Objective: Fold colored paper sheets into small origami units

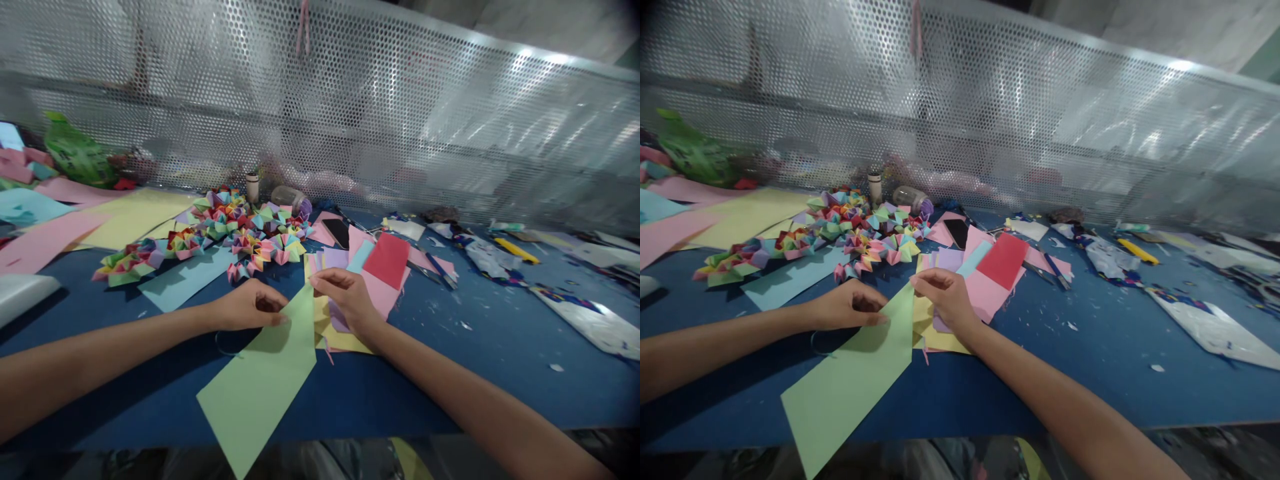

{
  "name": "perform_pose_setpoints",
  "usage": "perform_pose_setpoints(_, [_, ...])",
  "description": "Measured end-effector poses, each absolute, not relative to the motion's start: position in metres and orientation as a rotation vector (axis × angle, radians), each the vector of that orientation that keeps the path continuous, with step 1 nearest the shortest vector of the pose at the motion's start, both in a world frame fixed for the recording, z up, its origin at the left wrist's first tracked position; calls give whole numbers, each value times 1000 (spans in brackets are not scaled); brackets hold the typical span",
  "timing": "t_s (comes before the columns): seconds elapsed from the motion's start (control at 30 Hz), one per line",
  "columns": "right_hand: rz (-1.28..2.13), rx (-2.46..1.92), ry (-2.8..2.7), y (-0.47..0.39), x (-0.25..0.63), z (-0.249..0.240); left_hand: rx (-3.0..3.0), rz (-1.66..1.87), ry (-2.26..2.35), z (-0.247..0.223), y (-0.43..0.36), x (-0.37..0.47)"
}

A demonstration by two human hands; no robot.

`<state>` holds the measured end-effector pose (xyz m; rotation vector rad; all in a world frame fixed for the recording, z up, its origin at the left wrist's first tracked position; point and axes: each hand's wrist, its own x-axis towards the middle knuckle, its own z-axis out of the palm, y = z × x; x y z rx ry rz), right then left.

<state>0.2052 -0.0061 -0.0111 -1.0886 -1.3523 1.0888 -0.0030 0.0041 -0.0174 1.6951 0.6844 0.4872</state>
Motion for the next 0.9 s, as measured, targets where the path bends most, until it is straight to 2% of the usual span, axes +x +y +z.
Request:
perform_pose_setpoints(0.63, [1170, -1066, -1444, -6, 203, -13, 1608, 504, 691, -22, 9, -3])
perform_pose_setpoints(0.9, [1029, -1211, -1733, -16, 205, -12, 1517, 678, 741, -31, 17, -3])
